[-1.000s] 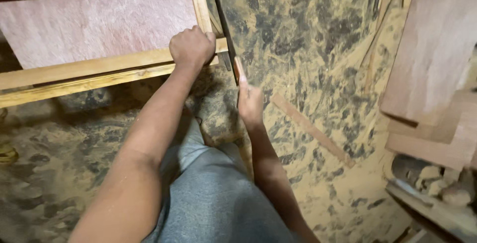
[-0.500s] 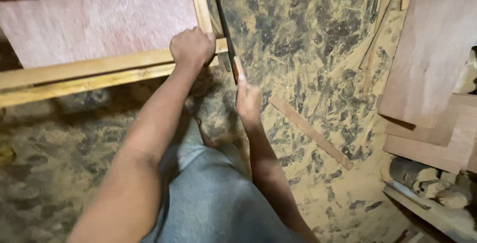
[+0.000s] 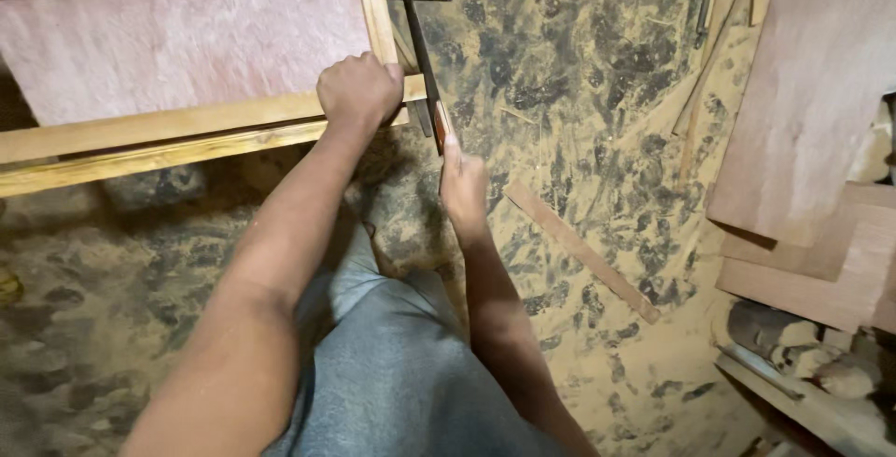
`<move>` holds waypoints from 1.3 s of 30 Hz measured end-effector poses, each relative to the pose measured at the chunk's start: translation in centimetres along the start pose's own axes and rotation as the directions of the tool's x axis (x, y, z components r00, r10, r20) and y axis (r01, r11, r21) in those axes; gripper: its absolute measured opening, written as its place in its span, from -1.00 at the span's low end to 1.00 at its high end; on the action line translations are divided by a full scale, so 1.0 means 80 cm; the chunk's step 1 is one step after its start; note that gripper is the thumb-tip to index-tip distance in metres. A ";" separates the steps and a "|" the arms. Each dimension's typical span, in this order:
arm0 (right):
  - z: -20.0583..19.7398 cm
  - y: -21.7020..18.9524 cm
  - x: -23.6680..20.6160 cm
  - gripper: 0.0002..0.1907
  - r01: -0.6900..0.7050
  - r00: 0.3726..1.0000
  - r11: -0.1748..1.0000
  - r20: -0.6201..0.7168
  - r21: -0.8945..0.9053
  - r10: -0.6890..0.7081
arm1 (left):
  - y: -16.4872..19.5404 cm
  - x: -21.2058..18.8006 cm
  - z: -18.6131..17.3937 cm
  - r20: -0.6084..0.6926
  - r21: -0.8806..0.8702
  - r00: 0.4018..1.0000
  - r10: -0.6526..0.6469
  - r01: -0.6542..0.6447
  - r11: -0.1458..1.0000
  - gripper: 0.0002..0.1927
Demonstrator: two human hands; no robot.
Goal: The person kneels on the workshop floor beside a wooden frame laid over a panel, saws thin wood strips to length with a hand saw, marks a strip with a pencil, and fits the cut strips into the frame as crossbars, pressing them into place by hand.
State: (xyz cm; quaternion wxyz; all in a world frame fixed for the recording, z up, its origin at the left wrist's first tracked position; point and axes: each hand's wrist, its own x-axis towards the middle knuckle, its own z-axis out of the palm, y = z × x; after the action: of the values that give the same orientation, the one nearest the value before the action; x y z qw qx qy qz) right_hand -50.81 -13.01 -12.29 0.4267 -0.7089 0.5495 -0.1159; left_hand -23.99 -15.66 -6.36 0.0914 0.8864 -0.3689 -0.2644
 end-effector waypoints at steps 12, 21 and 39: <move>-0.056 0.064 -0.163 -0.40 0.167 0.984 0.818 0.150 -0.550 -0.100 | 0.008 0.002 -0.010 0.043 -0.002 0.999 -0.013 0.013 1.000 -0.48; -0.057 -0.002 -0.136 -0.59 0.320 0.947 0.662 0.197 -0.678 -0.255 | 0.006 0.010 -0.007 -0.039 -0.004 0.997 0.065 -0.065 0.998 -0.46; -0.086 -0.024 -0.199 -0.87 0.198 0.980 0.960 0.048 -0.200 -0.193 | 0.004 0.008 0.002 -0.058 0.030 0.998 0.022 -0.021 0.999 -0.50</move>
State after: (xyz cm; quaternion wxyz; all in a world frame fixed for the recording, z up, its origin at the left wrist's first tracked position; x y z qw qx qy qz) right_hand -59.77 -2.24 -1.80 0.3459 -0.8012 0.4798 -0.0907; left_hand -23.89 -16.33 -6.60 0.0920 0.8909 -0.3793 -0.2322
